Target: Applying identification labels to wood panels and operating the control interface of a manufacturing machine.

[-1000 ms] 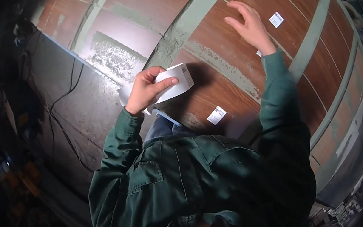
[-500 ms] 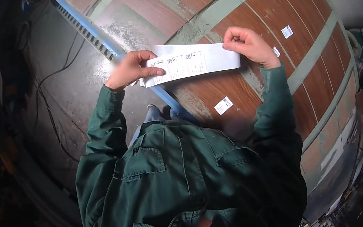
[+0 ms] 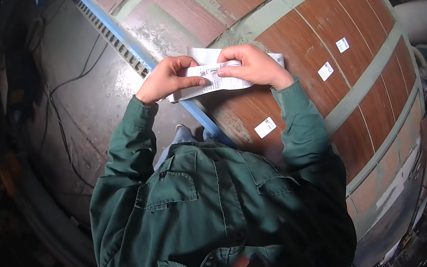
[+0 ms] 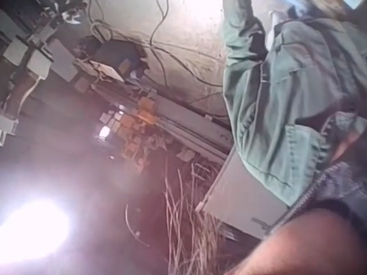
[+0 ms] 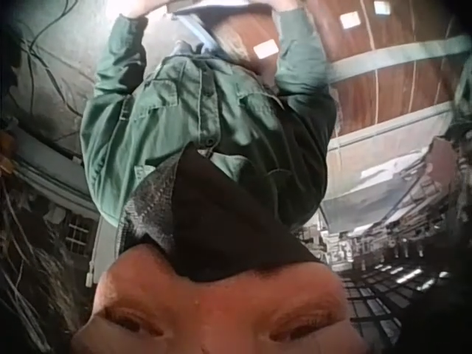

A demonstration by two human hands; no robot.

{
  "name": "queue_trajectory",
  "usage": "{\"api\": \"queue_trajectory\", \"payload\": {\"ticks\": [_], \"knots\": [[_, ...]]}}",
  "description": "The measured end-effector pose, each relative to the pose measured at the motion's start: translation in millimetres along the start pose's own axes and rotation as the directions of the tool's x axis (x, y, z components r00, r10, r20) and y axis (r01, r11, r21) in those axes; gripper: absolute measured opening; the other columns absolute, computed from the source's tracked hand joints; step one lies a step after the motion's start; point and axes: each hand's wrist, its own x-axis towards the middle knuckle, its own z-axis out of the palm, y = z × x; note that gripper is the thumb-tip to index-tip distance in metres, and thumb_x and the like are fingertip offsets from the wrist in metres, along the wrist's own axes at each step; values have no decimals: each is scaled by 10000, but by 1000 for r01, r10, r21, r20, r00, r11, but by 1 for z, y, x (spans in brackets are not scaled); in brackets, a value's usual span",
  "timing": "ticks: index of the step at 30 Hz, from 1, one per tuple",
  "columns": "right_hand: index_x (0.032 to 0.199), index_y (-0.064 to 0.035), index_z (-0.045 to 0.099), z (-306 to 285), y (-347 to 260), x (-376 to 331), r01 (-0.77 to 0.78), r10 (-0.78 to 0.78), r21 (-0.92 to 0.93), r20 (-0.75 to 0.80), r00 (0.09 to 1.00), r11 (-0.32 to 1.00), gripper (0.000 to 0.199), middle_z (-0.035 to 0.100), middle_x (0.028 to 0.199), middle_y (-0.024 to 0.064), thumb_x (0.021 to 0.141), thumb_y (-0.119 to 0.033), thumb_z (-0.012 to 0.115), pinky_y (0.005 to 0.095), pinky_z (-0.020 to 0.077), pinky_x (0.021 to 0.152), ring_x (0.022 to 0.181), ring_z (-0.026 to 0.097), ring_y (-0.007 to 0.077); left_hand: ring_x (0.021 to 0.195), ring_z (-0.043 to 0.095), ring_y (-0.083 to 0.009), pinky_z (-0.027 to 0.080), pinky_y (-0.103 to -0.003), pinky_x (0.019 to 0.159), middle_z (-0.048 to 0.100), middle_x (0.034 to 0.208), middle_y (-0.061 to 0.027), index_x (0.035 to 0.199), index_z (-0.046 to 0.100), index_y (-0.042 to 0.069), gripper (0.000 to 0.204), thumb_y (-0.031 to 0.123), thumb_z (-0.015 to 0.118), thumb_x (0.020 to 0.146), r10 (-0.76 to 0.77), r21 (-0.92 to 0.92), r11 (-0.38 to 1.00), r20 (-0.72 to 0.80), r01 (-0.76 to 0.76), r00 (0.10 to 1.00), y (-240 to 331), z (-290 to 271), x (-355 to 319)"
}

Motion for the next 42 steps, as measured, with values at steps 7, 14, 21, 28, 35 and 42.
{"api": "queue_trajectory", "payload": {"ticks": [7, 14, 21, 28, 35, 42], "knots": [[867, 8, 587, -21, 12, -13, 10, -9, 14, -50, 999, 1000, 125, 593, 769, -12, 828, -106, 621, 215, 431, 661, 739, 516, 44, 712, 562, -48, 443, -188, 651, 632, 796, 8, 889, 620, 5, 113, 61, 658, 799, -28, -193, 981, 21, 31, 999, 7, 12, 14], [928, -37, 548, -14, 31, -12, 226, -188, 380, -136, 973, 897, 138, 560, 858, -25, 817, -62, 625, 223, 432, 768, 827, 508, 38, 674, 559, -65, 440, -199, 625, 620, 775, 2, 841, 607, 32, 104, -1, 605, 742, -67, -514, 856, -22, 47, 997, 22, 46, 42], [1096, -82, 568, -64, 25, -46, 362, -340, 529, -143, 930, 767, 288, 549, 889, -19, 817, -12, 567, 229, 416, 813, 860, 499, 60, 681, 563, -65, 443, -202, 647, 638, 779, -9, 852, 621, 32, 126, 0, 666, 739, -95, -409, 912, -234, -9, 968, 40, 81, 89], [847, -28, 654, -156, 66, -66, 491, -326, 367, -428, 843, 790, 58, 587, 1013, 52, 799, -7, 630, 262, 421, 865, 970, 535, 131, 860, 607, -135, 460, -260, 817, 660, 941, -79, 996, 630, -17, 212, 58, 659, 800, -93, -415, 910, -209, -2, 973, 19, 85, 140], [1145, -112, 529, -377, 149, -45, 15, -547, -547, -835, 59, 837, 363, 441, 1180, 102, 794, -123, 621, 350, 377, 902, 1084, 430, 248, 819, 615, -134, 468, -252, 794, 666, 917, -83, 941, 647, -10, 160, 42, 655, 790, -202, -410, 910, -307, 63, 930, 12, 95, 142], [1299, -130, 336, -429, 224, -45, -287, -456, -433, -890, -15, 855, 566, 331, 1310, 203, 803, -164, 605, 424, 304, 1000, 1210, 332, 363, 802, 607, -132, 469, -262, 772, 663, 897, -75, 941, 641, -10, 180, 51, 669, 774, -280, -365, 918, -327, 152, 903, 0, 92, 144]]}}
